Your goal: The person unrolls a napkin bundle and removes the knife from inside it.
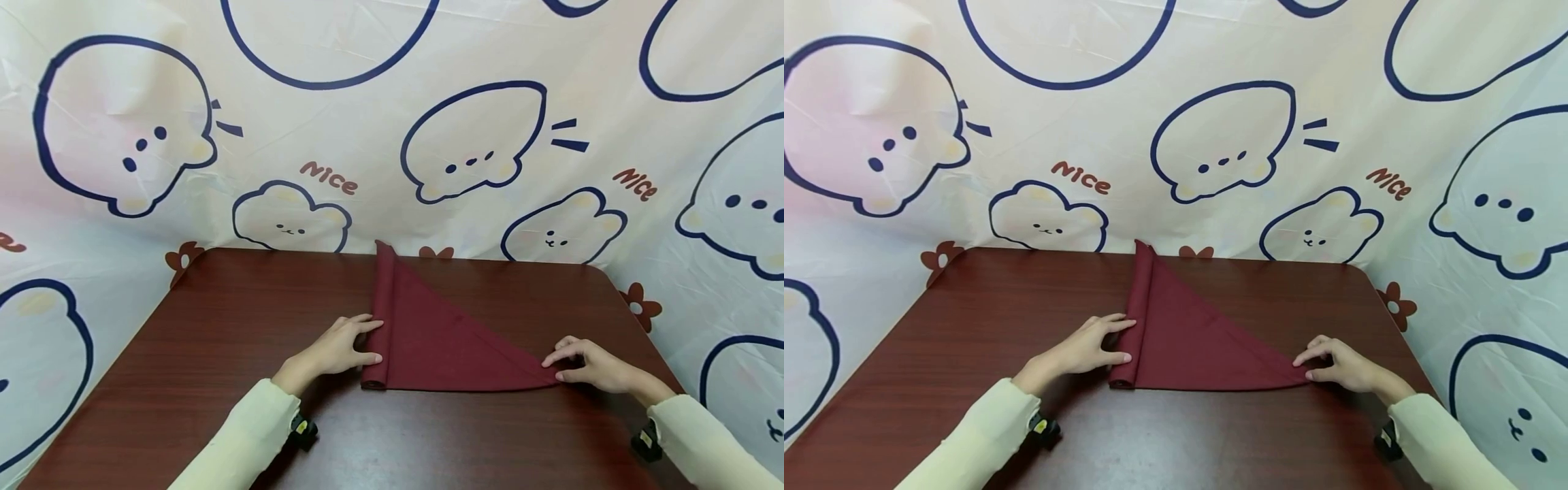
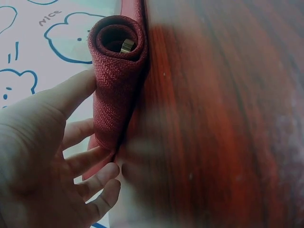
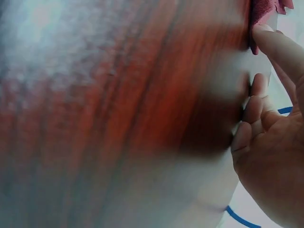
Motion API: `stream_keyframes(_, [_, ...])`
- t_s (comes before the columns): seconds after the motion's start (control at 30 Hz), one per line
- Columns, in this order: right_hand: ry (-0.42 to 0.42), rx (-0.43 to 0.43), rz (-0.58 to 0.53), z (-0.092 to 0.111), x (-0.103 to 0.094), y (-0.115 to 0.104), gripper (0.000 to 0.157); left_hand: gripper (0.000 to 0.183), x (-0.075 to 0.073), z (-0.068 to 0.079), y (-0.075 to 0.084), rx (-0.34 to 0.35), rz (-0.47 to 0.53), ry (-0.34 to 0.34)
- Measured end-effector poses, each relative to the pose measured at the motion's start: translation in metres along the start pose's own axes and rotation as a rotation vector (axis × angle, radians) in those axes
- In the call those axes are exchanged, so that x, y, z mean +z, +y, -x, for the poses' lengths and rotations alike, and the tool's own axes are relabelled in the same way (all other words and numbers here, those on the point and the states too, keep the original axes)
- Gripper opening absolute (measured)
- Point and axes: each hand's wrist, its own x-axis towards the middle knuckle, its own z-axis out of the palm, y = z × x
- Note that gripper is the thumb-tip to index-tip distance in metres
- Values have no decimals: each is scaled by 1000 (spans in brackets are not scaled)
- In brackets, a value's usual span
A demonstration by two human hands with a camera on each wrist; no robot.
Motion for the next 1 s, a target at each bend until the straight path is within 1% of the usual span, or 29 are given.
stream_keyframes(0.23, [-2,39,-8,2,2,0,21,67,1,1,-2,-2,-6,-8])
stream_keyframes(0.4, [1,51,-15,3,2,2,22,67,-1,1,0,7,-19,-17])
stream_keyframes(0.7, [-1,47,-41,0,4,1,22,64,-5,-1,6,6,-82,30])
stream_keyframes(0.77, [-2,48,-35,-1,4,1,22,63,-5,-4,10,17,-96,46])
stream_keyframes(0.87, [-3,51,-28,0,4,2,22,62,-4,-8,17,51,-120,61])
stream_keyframes(1.0, [5,47,-19,3,3,4,22,62,0,-16,28,99,-164,32])
